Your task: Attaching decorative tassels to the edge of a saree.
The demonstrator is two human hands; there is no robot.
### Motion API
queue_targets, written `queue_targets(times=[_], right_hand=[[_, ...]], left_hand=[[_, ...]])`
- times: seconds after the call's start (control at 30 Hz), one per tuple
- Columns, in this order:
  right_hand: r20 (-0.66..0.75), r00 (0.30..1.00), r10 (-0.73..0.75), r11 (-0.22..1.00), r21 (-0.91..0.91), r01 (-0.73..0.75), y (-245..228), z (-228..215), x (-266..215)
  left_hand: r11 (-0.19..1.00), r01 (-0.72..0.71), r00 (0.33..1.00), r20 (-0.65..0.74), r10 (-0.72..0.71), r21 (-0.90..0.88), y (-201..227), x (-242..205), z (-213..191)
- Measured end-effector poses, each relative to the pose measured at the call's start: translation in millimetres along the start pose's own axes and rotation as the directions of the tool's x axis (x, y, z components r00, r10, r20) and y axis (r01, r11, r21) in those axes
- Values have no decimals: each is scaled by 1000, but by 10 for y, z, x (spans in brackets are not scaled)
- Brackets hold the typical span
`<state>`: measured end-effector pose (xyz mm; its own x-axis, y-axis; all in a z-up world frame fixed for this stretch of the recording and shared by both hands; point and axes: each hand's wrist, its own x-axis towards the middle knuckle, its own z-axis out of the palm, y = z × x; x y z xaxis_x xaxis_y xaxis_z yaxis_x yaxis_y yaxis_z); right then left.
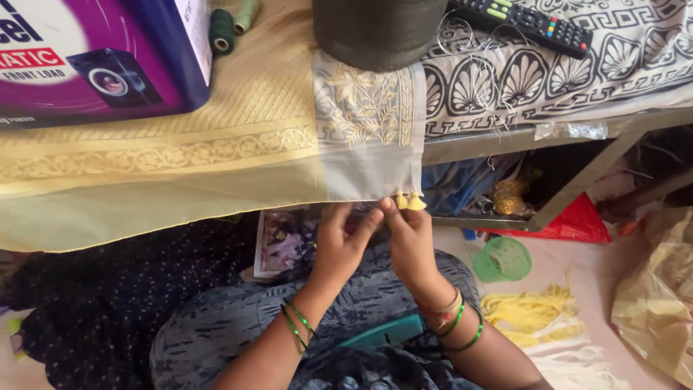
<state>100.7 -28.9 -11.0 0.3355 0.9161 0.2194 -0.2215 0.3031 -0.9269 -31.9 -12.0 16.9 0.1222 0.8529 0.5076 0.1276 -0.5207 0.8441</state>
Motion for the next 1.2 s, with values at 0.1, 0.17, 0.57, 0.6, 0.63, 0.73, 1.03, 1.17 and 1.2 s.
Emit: queue_targets(times=[0.1, 0.17, 0.57, 0.6, 0.63, 0.73, 1.03, 1.17, 1.2], right_hand=[[-40, 991, -126, 980, -157, 118, 390, -132, -72], [-18, 975, -219, 948, -241, 209, 444, -176, -105], [168, 973, 159, 935, 292, -203, 30, -156, 117], [149, 982, 118, 960, 234, -151, 73, -151, 124], [159, 980, 120, 959, 238, -156, 28, -87, 84], [99, 994, 56, 975, 209, -76, -10, 38, 8], [73, 996, 59, 987, 144, -69, 248, -233, -130], [143, 989, -44, 979, -191, 71, 173, -402, -193], [122, 990, -73, 951, -291, 106, 171, -444, -201]], left_hand=[[971, 132, 988, 108, -112, -197, -160, 62, 71], [896, 290, 953, 189, -238, -335, -228, 60, 177], [997, -74, 993, -93, 76, 18, -174, -158, 219], [987, -125, 987, -92, 135, 101, -154, -165, 178], [986, -124, 986, -98, 135, 109, -142, -149, 138], [968, -231, 968, -82, 239, 93, -88, -59, 35], [652, 452, 889, 368, -272, -609, -215, 80, 141], [548, 608, 794, 445, -413, -575, -340, 33, 213], [513, 583, 813, 449, -372, -631, -370, 36, 235]])
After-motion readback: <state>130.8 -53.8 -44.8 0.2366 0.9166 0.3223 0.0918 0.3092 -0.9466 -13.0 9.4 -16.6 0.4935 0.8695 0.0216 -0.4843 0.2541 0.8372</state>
